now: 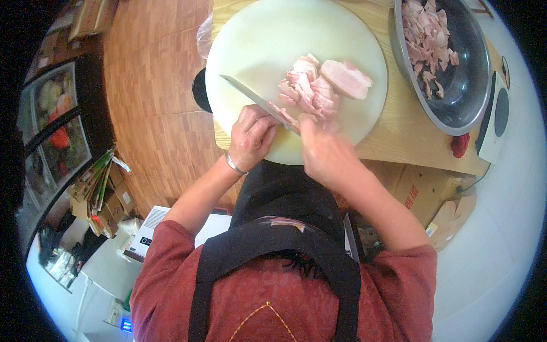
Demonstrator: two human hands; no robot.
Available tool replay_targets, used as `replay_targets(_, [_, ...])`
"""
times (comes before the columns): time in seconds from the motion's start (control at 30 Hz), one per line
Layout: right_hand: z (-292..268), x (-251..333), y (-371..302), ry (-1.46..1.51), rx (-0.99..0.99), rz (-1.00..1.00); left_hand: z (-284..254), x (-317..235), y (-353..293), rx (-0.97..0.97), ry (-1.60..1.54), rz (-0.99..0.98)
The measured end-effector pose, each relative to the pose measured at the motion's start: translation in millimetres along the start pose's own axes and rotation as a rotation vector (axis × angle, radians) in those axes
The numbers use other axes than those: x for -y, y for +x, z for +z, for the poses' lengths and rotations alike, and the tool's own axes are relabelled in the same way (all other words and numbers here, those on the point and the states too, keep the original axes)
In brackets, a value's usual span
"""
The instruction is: The person slices a piece of pork belly into thin strips on a white cutting board using a cleaver. The sliced pieces are transferred into a metal bowl. The person continues slicing additional pieces of pork belly in the same manner.
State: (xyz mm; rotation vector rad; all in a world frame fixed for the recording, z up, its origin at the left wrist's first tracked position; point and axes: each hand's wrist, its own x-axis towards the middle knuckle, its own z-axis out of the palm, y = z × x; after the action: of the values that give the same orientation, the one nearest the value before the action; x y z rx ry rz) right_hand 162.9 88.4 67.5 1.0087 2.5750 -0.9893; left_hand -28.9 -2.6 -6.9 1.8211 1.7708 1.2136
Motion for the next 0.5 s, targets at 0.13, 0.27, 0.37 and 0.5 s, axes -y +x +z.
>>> replay_targets(0.13, [12.5,4.1,21.9,0.074,-0.172,-0.089,1.0,0.2,-2.6,-0.001,0.02,0.008])
replay_targets(0.27, [2.5,-15.0,-5.3,0.012,-0.093,0.015,-0.7,-2.8,-3.4,-0.022,0.025,0.0])
replay_targets(0.37, [-6.3,-21.5,-28.4,0.04,-0.127,0.026,-0.8,-3.4,-5.0,-0.069,-0.041,-0.038])
replay_targets(0.5, [-20.7,-8.2,-45.7,-0.01,-0.002,0.009,-3.2,1.0,-6.7,-0.033,-0.041,-0.011])
